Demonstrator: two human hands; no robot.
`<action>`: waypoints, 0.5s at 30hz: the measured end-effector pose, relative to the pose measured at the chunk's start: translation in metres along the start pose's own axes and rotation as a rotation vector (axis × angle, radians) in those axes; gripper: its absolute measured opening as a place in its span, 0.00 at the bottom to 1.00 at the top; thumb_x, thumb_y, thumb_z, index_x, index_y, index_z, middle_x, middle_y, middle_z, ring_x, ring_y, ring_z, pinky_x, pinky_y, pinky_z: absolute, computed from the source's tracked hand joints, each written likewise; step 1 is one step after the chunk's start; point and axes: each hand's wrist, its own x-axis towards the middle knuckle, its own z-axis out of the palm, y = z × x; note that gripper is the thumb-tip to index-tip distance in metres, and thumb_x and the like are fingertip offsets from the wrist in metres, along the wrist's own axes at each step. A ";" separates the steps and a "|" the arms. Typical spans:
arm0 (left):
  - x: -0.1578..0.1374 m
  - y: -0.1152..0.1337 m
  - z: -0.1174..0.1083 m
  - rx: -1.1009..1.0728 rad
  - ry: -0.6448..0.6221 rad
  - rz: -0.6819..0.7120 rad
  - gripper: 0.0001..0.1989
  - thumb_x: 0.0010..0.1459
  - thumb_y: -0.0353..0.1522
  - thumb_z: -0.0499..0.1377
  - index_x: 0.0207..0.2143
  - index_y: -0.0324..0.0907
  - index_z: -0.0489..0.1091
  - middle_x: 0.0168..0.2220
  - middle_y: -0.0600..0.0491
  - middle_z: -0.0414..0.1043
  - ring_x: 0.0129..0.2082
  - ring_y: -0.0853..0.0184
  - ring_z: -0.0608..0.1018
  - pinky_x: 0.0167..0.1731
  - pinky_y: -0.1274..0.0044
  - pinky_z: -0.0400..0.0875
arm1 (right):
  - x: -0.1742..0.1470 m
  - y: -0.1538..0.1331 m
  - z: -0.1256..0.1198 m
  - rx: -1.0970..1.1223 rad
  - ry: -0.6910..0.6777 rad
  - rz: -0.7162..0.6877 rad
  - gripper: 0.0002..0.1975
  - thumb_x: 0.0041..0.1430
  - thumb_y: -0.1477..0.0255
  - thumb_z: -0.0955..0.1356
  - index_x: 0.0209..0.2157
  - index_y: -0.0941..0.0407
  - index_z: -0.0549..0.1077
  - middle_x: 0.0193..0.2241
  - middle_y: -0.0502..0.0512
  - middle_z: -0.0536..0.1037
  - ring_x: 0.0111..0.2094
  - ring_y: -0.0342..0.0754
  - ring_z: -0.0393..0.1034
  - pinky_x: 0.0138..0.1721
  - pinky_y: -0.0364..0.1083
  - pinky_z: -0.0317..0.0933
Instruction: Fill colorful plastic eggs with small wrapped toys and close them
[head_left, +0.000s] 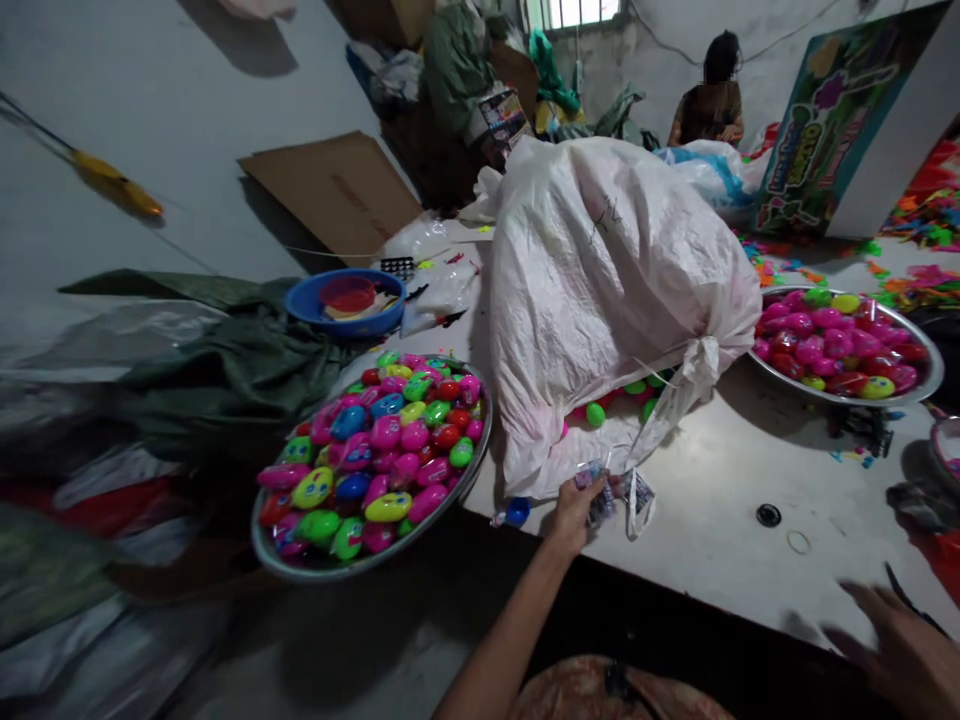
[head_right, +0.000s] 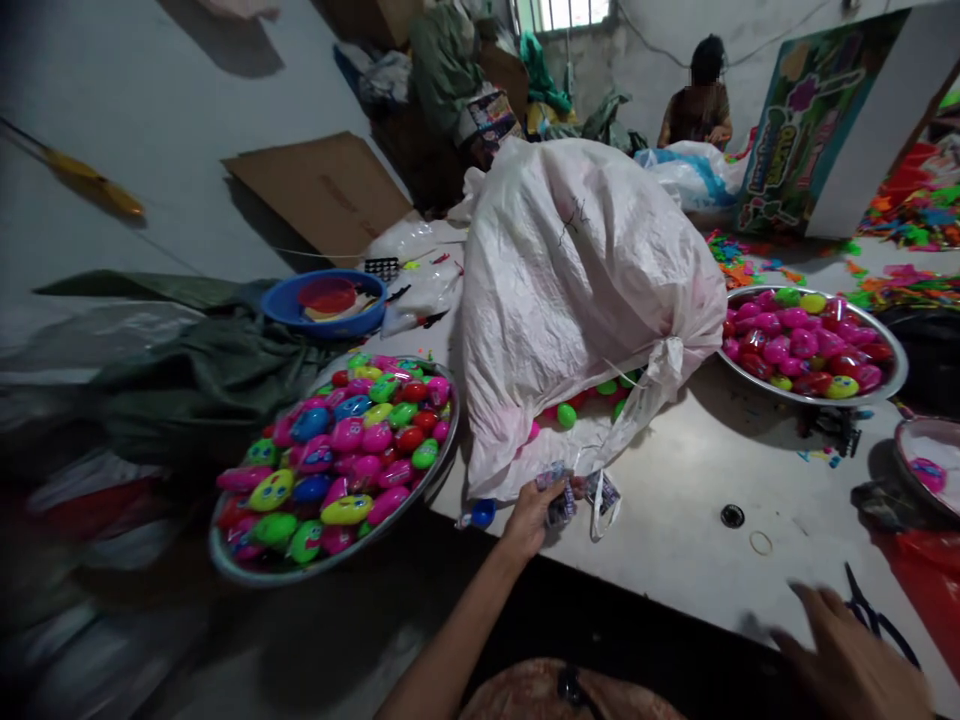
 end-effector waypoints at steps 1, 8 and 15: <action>0.002 0.003 -0.003 0.039 0.031 0.029 0.19 0.35 0.36 0.68 0.30 0.34 0.72 0.27 0.45 0.75 0.23 0.66 0.76 0.20 0.79 0.65 | 0.025 -0.030 0.012 0.009 -0.055 -0.005 0.20 0.41 0.55 0.68 0.38 0.46 0.73 0.32 0.59 0.77 0.23 0.55 0.70 0.24 0.50 0.57; 0.001 0.007 -0.012 0.027 0.173 0.162 0.16 0.31 0.35 0.69 0.21 0.37 0.68 0.16 0.57 0.67 0.13 0.75 0.67 0.15 0.82 0.59 | 0.178 -0.255 0.148 0.354 -0.144 -0.241 0.18 0.47 0.66 0.67 0.41 0.57 0.69 0.41 0.61 0.72 0.41 0.54 0.67 0.39 0.48 0.58; 0.005 0.007 -0.018 0.007 0.266 0.131 0.15 0.30 0.32 0.69 0.22 0.39 0.67 0.16 0.60 0.65 0.12 0.77 0.63 0.15 0.82 0.59 | 0.158 -0.240 0.142 0.553 -0.228 -0.204 0.20 0.50 0.63 0.64 0.42 0.60 0.71 0.35 0.58 0.75 0.33 0.49 0.69 0.33 0.46 0.62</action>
